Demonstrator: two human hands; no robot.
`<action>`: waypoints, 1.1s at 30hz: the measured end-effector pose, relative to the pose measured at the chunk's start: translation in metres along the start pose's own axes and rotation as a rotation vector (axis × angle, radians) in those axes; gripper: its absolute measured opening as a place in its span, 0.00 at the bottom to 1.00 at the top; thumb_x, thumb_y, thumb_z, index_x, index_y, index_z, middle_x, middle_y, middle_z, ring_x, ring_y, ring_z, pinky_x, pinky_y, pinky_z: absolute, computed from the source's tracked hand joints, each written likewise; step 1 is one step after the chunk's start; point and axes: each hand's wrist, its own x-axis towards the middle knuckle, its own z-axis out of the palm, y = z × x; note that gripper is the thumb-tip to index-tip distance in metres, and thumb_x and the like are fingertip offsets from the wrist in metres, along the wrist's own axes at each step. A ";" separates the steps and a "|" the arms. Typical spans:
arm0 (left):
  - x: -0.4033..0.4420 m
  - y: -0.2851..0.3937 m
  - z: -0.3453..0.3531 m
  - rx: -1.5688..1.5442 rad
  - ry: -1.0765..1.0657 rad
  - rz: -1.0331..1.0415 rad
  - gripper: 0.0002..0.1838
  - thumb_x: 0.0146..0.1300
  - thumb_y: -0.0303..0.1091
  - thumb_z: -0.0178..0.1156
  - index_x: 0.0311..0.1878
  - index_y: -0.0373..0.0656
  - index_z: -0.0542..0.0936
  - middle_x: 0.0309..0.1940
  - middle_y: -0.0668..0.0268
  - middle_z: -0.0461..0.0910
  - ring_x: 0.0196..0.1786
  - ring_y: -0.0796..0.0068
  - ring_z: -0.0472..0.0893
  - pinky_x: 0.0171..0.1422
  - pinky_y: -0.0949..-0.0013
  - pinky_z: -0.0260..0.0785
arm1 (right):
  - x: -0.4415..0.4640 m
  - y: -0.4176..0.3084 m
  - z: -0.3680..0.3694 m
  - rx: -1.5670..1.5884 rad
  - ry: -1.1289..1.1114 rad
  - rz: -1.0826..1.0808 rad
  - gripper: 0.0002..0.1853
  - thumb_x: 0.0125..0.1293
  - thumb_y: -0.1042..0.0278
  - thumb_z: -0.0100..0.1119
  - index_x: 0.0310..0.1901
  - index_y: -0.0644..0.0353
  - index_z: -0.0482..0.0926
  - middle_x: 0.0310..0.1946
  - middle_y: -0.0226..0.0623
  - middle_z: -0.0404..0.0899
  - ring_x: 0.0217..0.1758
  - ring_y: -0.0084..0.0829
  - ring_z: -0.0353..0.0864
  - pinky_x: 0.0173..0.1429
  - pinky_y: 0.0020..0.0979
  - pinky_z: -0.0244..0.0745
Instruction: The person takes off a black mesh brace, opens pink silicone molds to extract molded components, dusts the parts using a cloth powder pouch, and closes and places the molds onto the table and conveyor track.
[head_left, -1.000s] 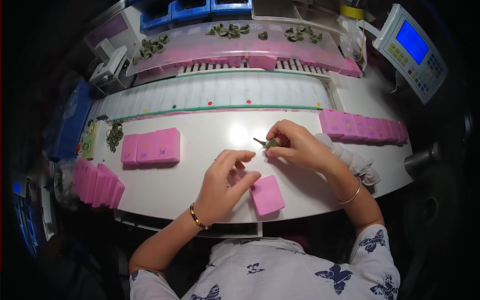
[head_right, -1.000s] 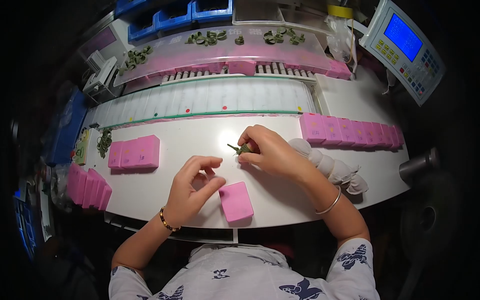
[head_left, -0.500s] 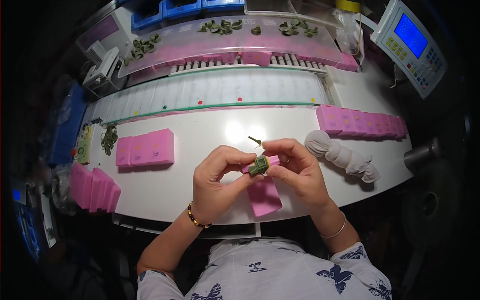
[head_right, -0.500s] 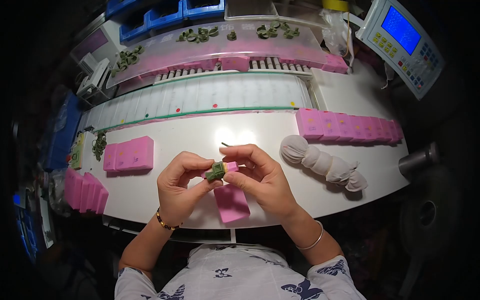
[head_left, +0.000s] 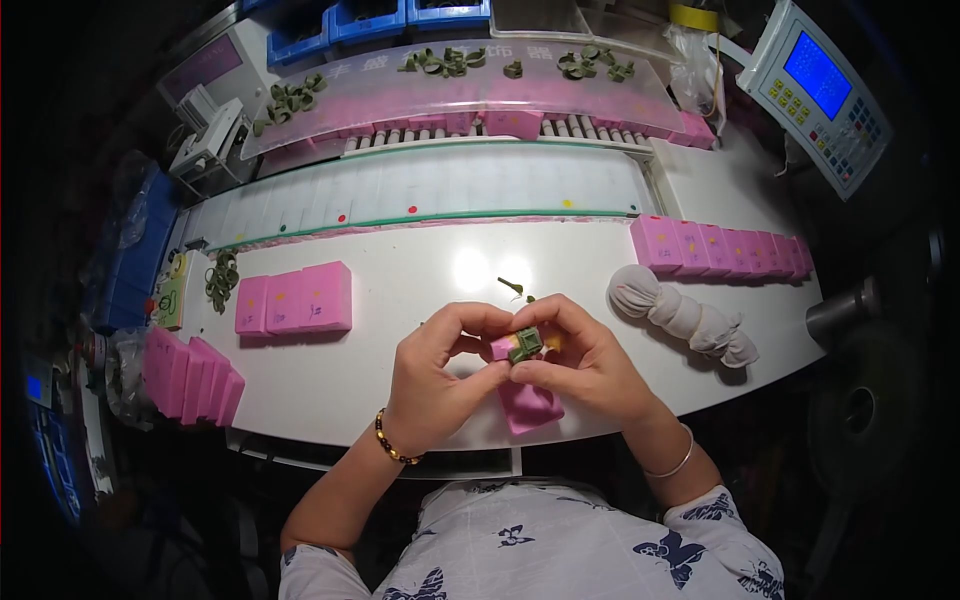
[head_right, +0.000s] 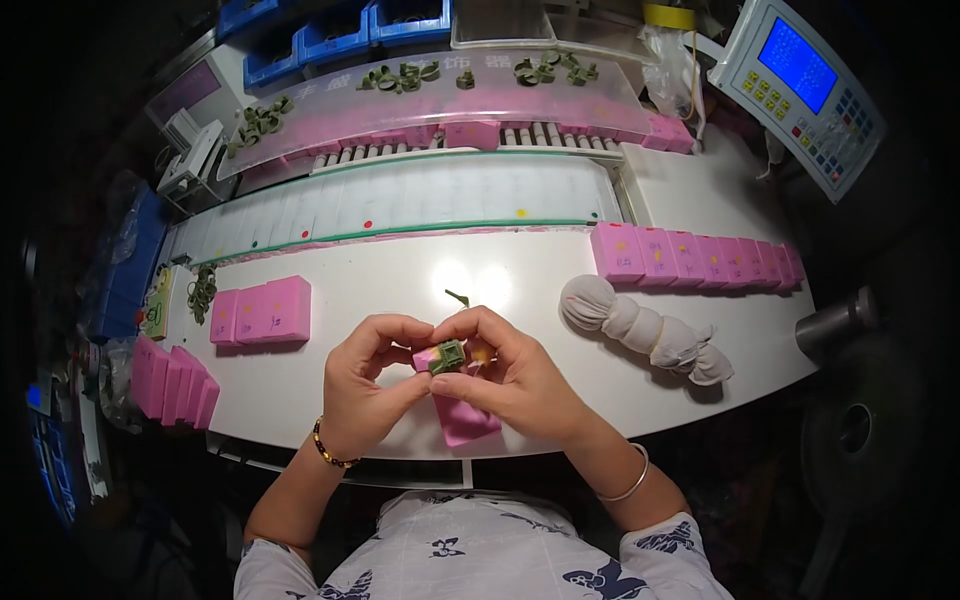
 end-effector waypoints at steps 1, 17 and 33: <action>0.002 0.004 -0.003 0.169 -0.061 0.077 0.16 0.59 0.18 0.71 0.50 0.34 0.82 0.46 0.60 0.85 0.46 0.73 0.88 0.53 0.70 0.83 | -0.001 0.005 -0.002 -0.109 0.027 -0.027 0.17 0.69 0.72 0.70 0.56 0.60 0.76 0.44 0.24 0.77 0.44 0.12 0.74 0.46 0.18 0.70; 0.008 0.010 -0.064 -0.202 0.142 -0.145 0.09 0.68 0.23 0.67 0.48 0.37 0.80 0.38 0.63 0.84 0.37 0.75 0.85 0.46 0.72 0.83 | 0.003 -0.013 -0.052 0.189 0.195 0.017 0.09 0.79 0.64 0.58 0.53 0.57 0.75 0.41 0.37 0.84 0.26 0.11 0.65 0.29 0.12 0.62; 0.011 0.001 0.005 0.159 -0.065 -0.004 0.04 0.70 0.28 0.67 0.42 0.38 0.84 0.30 0.72 0.77 0.27 0.83 0.71 0.27 0.74 0.60 | 0.019 -0.006 0.003 0.190 0.146 -0.077 0.16 0.73 0.72 0.65 0.59 0.63 0.77 0.51 0.36 0.85 0.44 0.18 0.81 0.46 0.19 0.76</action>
